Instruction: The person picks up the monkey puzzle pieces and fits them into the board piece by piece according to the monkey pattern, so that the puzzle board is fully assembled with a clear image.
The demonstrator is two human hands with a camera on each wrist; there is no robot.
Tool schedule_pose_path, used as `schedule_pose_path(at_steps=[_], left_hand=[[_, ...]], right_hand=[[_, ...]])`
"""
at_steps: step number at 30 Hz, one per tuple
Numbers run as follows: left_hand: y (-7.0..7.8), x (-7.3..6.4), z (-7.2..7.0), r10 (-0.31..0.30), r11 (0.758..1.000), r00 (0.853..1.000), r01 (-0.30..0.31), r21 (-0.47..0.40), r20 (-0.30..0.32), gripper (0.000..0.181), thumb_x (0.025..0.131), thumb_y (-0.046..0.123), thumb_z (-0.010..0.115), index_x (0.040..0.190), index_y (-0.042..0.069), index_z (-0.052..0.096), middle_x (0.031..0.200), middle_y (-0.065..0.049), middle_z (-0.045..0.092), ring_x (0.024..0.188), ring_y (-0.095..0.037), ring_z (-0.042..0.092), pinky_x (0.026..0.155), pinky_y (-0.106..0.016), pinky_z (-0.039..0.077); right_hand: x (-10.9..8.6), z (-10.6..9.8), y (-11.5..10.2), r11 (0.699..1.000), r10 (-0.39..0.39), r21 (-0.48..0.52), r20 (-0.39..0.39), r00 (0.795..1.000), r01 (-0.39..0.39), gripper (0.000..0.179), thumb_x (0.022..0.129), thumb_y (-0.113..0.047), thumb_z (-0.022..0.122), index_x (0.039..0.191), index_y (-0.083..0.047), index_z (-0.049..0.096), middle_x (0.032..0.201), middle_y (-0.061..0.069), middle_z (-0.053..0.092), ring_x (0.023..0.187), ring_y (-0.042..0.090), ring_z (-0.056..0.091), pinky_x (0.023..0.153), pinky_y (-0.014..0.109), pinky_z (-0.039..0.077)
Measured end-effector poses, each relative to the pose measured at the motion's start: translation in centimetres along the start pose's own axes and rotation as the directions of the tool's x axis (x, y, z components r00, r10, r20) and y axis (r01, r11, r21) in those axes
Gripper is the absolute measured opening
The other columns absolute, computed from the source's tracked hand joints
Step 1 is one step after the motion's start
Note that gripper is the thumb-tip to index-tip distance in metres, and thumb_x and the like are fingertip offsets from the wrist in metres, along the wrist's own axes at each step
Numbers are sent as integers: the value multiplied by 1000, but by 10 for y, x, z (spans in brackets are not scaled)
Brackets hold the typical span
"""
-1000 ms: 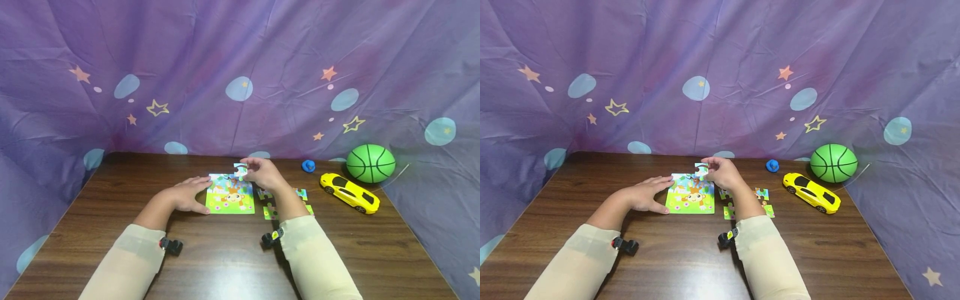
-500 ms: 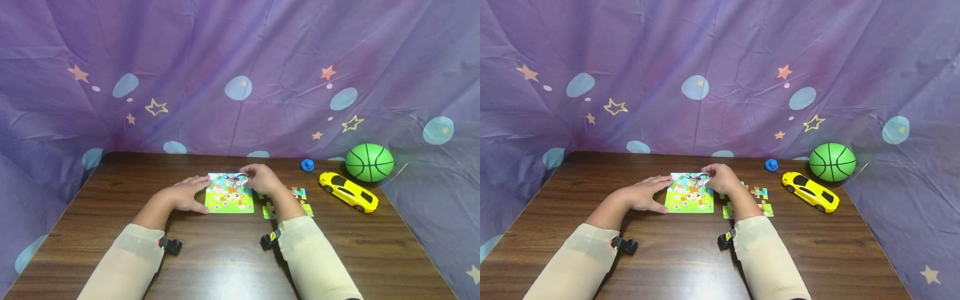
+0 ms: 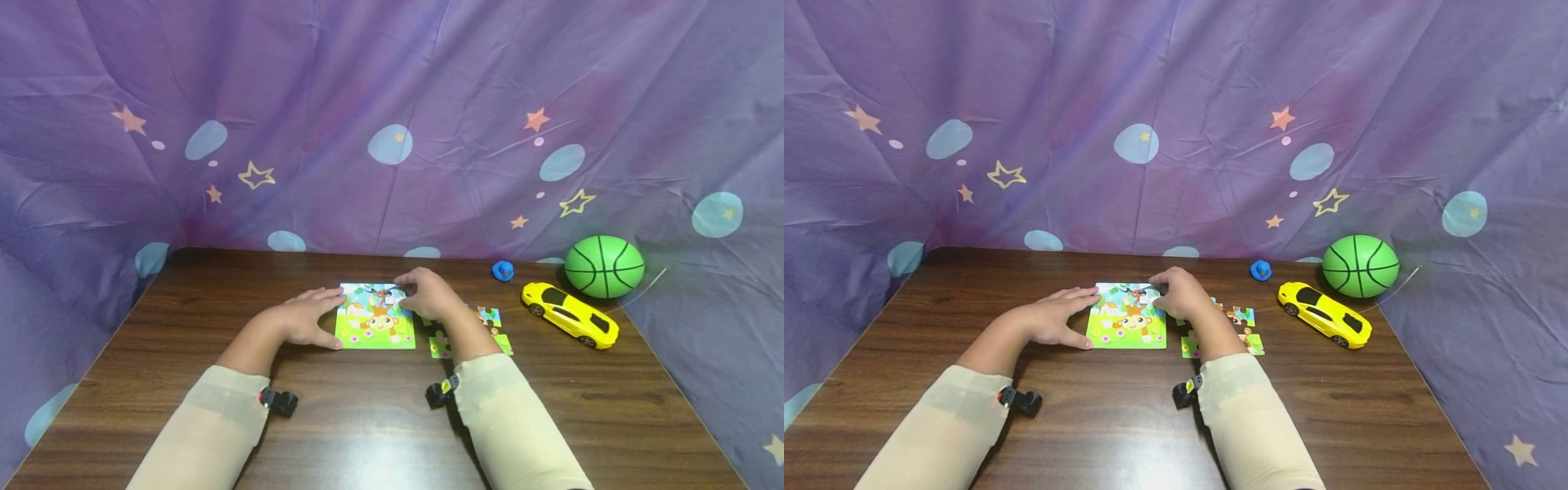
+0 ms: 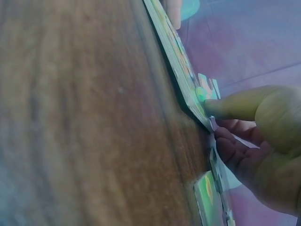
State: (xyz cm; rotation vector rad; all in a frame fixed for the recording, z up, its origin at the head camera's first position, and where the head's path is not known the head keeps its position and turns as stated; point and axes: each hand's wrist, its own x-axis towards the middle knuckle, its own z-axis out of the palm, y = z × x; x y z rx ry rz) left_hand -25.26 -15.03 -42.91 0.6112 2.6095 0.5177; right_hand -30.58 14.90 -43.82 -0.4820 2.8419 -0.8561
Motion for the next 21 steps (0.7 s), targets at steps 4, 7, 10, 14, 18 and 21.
schedule_pose_path(at_steps=[4,7,10,14,18,21], left_hand=[[-2,2,1,2,1000,1000,-2,5,-3,105,88,57,82,172,23,28,182,-2,17,169,-41,11,133,-71,15],[-3,2,2,4,1000,1000,-4,7,-4,105,88,58,82,172,23,27,182,-2,16,169,-42,11,134,-70,15],[-2,3,3,1,1000,1000,-1,6,2,105,88,58,82,172,24,27,183,-1,16,169,-41,10,134,-70,14],[-2,2,2,-8,1000,1000,8,3,10,105,89,58,81,172,25,26,183,0,15,170,-39,8,134,-71,13],[-2,2,2,-7,1000,1000,7,7,5,105,89,58,81,172,25,26,183,0,15,169,-39,9,133,-72,14],[-1,1,2,-8,1000,1000,8,9,1,105,89,58,81,172,25,27,183,-1,16,169,-39,10,133,-72,15]], right_hand=[[0,-1,1,999,-20,-27,19,1000,21,47,92,-13,80,138,-11,73,122,9,67,102,22,63,98,42,57],[-1,-2,0,999,-24,-48,38,999,26,46,94,-14,79,140,-12,72,128,9,67,107,23,65,103,45,57],[-2,-3,0,998,-15,-59,58,998,19,46,95,-16,78,141,-14,72,135,9,65,113,25,66,108,47,56],[-2,-3,-1,997,-20,-78,80,997,26,45,97,-16,76,142,-14,71,141,11,62,122,29,65,114,48,54],[-3,-3,-3,995,-22,-96,99,995,32,46,99,-16,74,144,-11,69,143,11,60,127,31,63,116,48,52],[-3,-3,-4,994,-17,-105,114,993,29,46,100,-16,72,145,-10,67,143,10,58,126,29,62,115,47,53]])
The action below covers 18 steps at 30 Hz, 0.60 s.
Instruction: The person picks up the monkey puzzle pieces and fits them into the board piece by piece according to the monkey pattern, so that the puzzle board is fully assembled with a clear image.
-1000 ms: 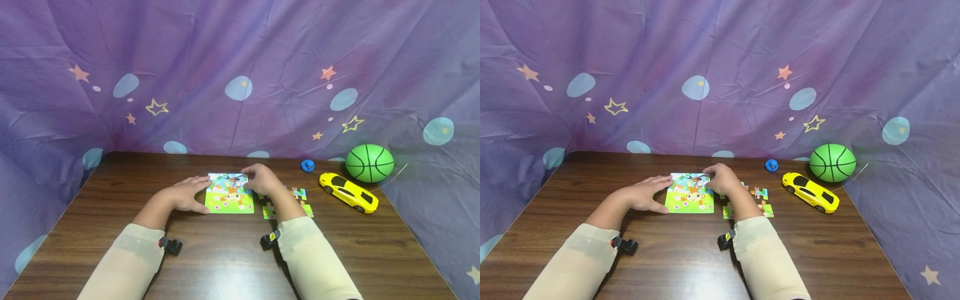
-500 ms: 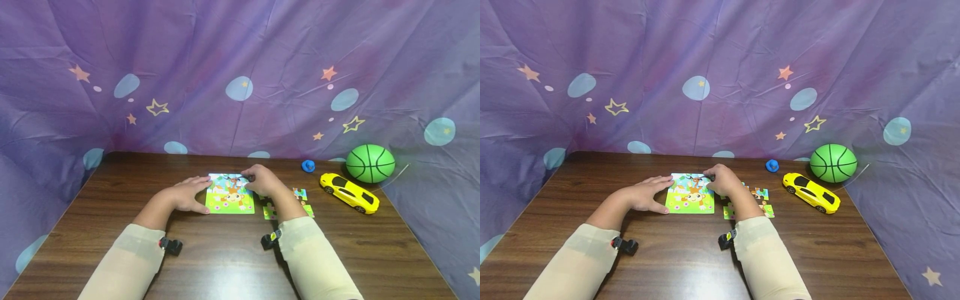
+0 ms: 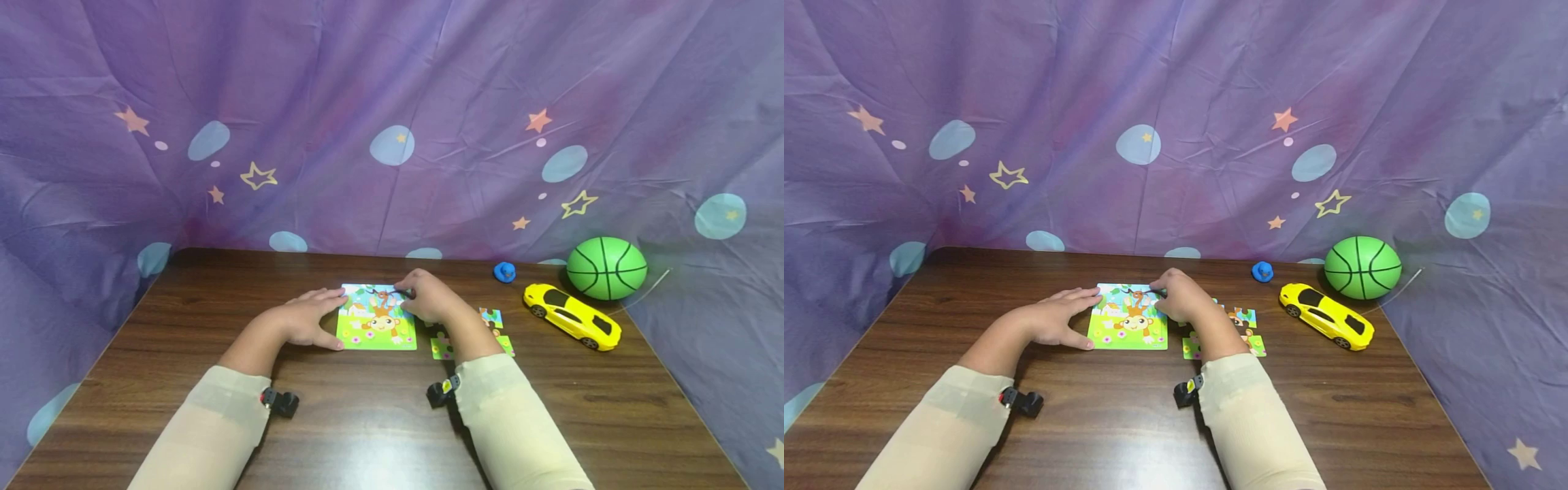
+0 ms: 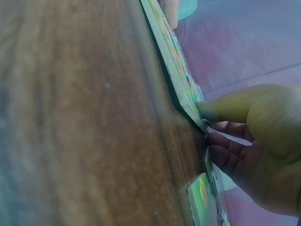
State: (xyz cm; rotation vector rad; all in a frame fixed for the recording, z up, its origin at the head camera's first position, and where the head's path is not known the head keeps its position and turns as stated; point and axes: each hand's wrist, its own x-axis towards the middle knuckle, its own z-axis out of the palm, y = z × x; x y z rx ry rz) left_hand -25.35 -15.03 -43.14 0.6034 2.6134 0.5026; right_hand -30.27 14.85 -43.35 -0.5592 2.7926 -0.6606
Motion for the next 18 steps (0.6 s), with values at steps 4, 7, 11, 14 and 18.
schedule_pose_path(at_steps=[4,7,11,14,18], left_hand=[[1,0,0,-3,1000,1000,3,-1,3,104,89,57,81,172,25,27,183,0,16,169,-38,9,134,-70,14],[1,0,0,2,1000,1000,-2,-1,2,104,89,58,81,172,24,27,183,-1,16,169,-39,10,134,-70,15],[0,1,0,7,1000,1000,-7,-4,-2,105,89,58,82,172,23,27,182,-3,17,169,-40,11,133,-71,15],[-1,1,-1,6,1000,1000,-6,-4,-2,106,88,57,82,172,23,28,182,-3,17,169,-40,11,133,-71,15],[0,1,-1,5,1000,1000,-5,1,-2,105,89,57,82,172,22,28,182,-3,17,169,-40,11,133,-70,15]], right_hand=[[0,-1,-1,1000,-8,-20,10,1000,8,45,101,-16,70,145,-8,67,141,10,58,127,29,61,115,48,52],[1,0,-1,999,-13,-33,8,1000,13,45,101,-17,70,145,-8,67,140,10,58,128,30,60,118,48,50],[2,0,0,999,-12,-32,-6,1000,12,45,100,-16,71,144,-8,68,138,11,60,128,30,61,119,48,50],[3,1,1,999,-19,-31,-22,1000,18,44,98,-15,72,142,-10,71,137,11,61,127,30,62,118,48,50],[3,0,0,1000,-16,-25,-24,1000,16,42,97,-14,73,140,-14,73,137,11,62,127,31,62,118,48,50]])
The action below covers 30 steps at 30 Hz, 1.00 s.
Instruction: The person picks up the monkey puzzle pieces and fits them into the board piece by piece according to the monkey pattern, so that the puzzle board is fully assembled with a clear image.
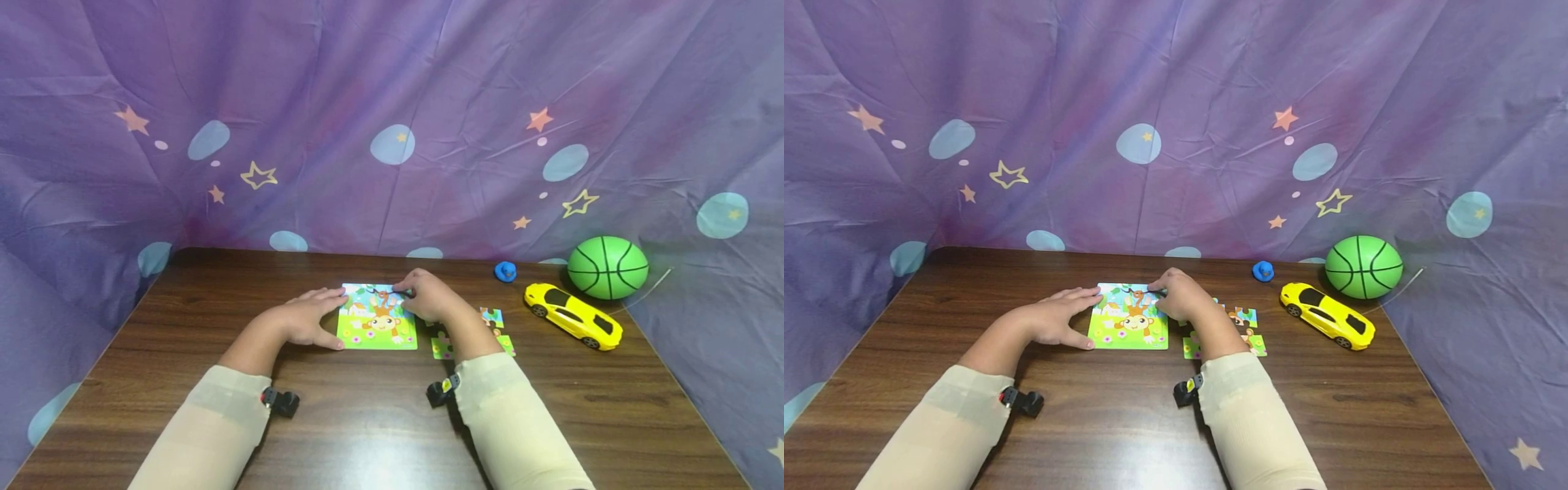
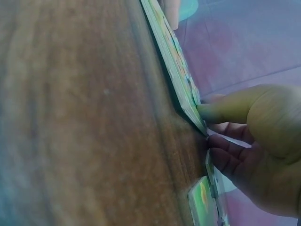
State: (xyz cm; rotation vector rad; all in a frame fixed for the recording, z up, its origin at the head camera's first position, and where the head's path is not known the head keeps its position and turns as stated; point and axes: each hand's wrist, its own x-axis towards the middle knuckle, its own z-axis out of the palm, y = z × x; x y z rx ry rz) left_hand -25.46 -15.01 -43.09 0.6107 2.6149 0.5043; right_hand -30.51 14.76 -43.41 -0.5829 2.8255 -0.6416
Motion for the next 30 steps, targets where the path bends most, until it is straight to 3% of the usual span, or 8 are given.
schedule_pose_path(at_steps=[9,18,30], left_hand=[[2,-1,-1,-6,1000,1000,6,-7,5,104,89,56,82,171,22,28,182,-3,16,169,-40,11,133,-71,16],[1,-1,0,-7,1000,1000,7,-6,3,105,88,56,82,171,23,28,182,-3,16,169,-40,11,134,-69,15],[1,0,0,-7,1000,1000,7,-17,11,105,89,56,82,172,23,27,183,-2,15,169,-40,9,134,-70,15]], right_hand=[[-1,-4,-3,1000,5,-7,31,999,-5,45,96,-15,70,140,-13,72,140,10,61,127,30,62,117,48,51],[-3,-5,-4,1000,-8,-20,53,999,9,52,97,-35,78,143,-12,70,142,12,58,131,32,61,120,51,48],[-1,-3,-10,998,38,-47,65,997,-35,50,99,-35,78,144,-15,69,146,11,57,136,33,59,124,51,46]])
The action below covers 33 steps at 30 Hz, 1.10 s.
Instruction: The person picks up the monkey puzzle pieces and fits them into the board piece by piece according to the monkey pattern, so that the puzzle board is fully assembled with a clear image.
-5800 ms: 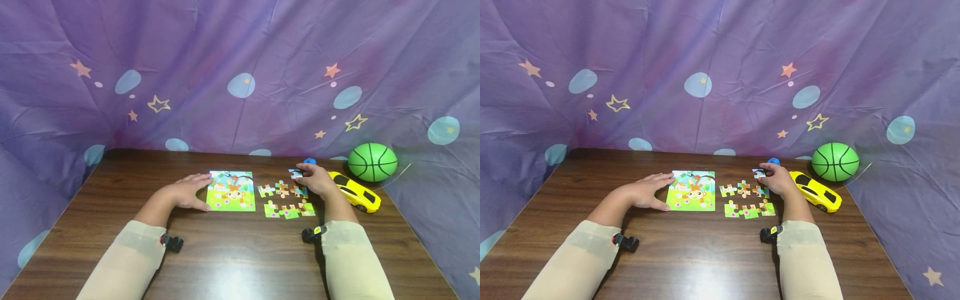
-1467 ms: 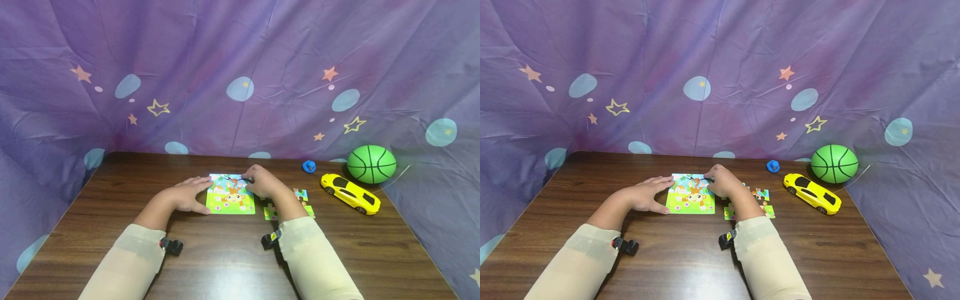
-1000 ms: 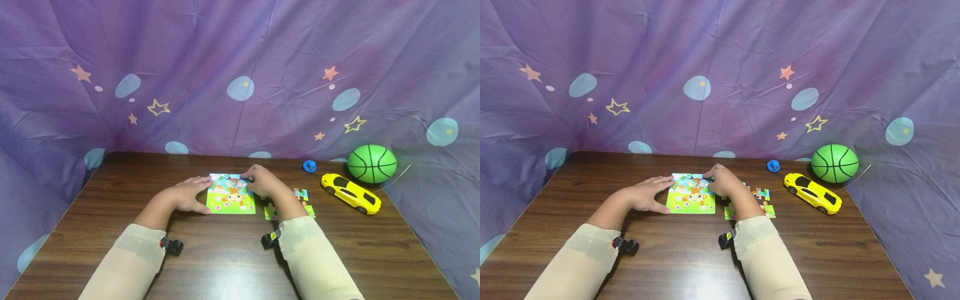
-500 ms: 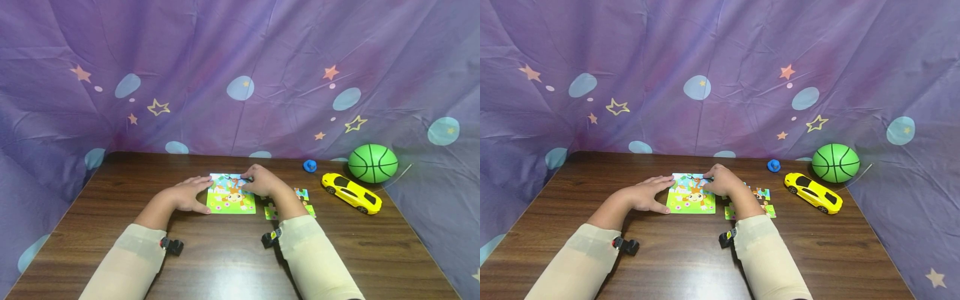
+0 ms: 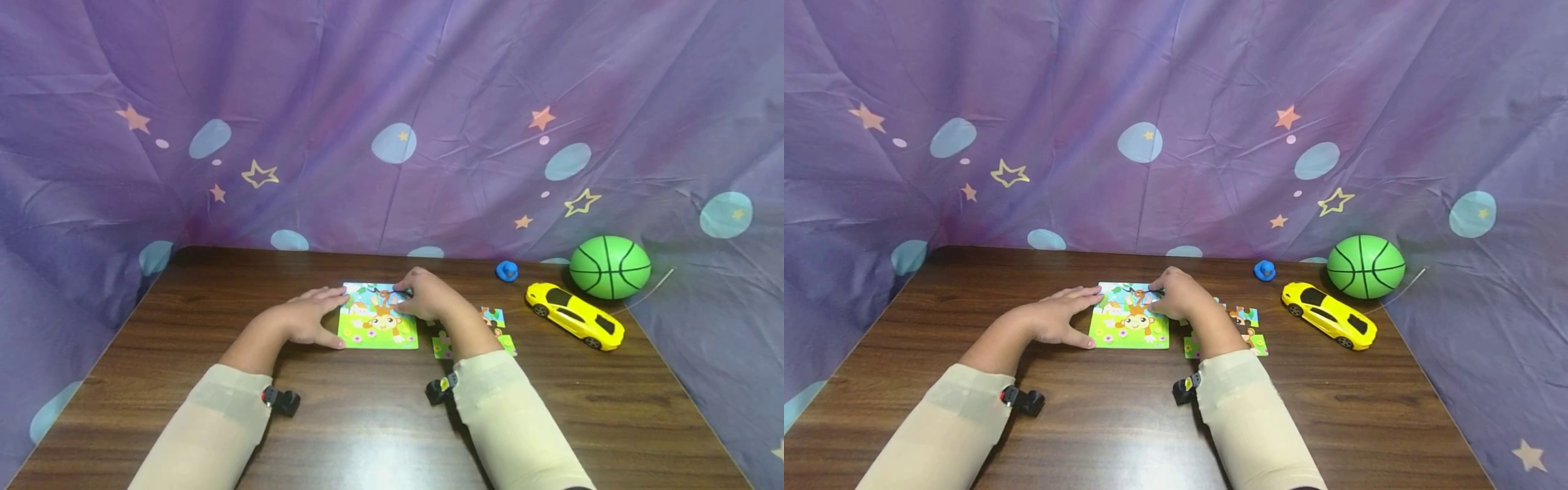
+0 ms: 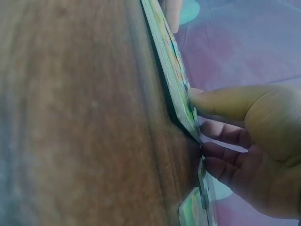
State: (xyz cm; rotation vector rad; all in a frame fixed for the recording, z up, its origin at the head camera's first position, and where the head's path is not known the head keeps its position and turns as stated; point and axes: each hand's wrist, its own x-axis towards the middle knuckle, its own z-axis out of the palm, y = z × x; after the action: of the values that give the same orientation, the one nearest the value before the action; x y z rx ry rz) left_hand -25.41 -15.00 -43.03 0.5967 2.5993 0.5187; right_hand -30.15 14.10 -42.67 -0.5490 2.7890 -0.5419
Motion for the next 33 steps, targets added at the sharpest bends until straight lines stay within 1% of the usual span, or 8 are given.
schedule_pose_path(at_steps=[6,11,17,23,25,28,30,33], left_hand=[[-1,1,0,4,1000,1000,-4,8,-2,104,89,56,82,172,23,28,183,-2,15,169,-39,9,134,-68,14],[-2,2,0,10,1000,1000,-10,15,-6,105,89,56,82,172,23,28,183,-3,16,169,-40,10,134,-69,15],[-1,1,-1,9,1000,1000,-9,13,-5,104,89,56,82,171,22,28,182,-3,16,169,-40,10,134,-69,14],[-1,0,-2,2,1000,1000,-2,9,-8,104,88,55,82,171,22,29,182,-3,17,169,-40,11,134,-69,15],[0,0,-2,2,1000,1000,-2,7,-9,104,88,55,82,171,22,29,182,-3,17,169,-40,11,134,-69,15],[1,-1,-2,1,1000,1000,-1,2,-8,104,88,55,83,171,23,29,182,-3,17,169,-40,11,134,-69,14],[1,-2,-2,-1,1000,1000,1,-2,-6,104,88,55,83,171,23,29,182,-3,17,169,-40,11,134,-70,14],[1,-2,-2,-3,1000,1000,3,-7,-6,104,88,56,83,171,23,29,182,-3,17,169,-40,10,134,-70,14]], right_hand=[[3,1,0,1000,-17,-20,7,1000,17,47,99,-33,79,144,-24,70,144,12,56,132,34,60,121,53,48],[3,-3,0,1000,0,-20,36,999,1,47,98,-35,79,143,-26,71,149,12,54,136,36,58,122,54,47],[0,-9,8,999,-40,25,36,999,40,54,98,-39,80,148,-25,67,151,11,55,140,37,57,121,57,46],[-19,-24,28,996,-48,66,-58,997,52,53,98,-34,78,148,-19,66,149,11,60,132,34,62,116,55,51],[-28,-28,35,996,-23,83,-55,998,27,53,99,-34,78,148,-19,65,149,11,59,118,36,68,105,55,57],[-39,-29,44,998,-3,69,-47,999,6,53,99,-33,78,148,-18,65,147,11,61,116,34,68,102,54,58],[-45,-27,49,998,-3,66,-37,999,5,53,98,-31,79,147,-16,66,144,13,64,117,35,68,104,55,57],[-49,-23,56,999,-25,32,-36,999,27,52,96,-28,80,144,-14,68,144,14,66,132,35,63,115,56,51]])
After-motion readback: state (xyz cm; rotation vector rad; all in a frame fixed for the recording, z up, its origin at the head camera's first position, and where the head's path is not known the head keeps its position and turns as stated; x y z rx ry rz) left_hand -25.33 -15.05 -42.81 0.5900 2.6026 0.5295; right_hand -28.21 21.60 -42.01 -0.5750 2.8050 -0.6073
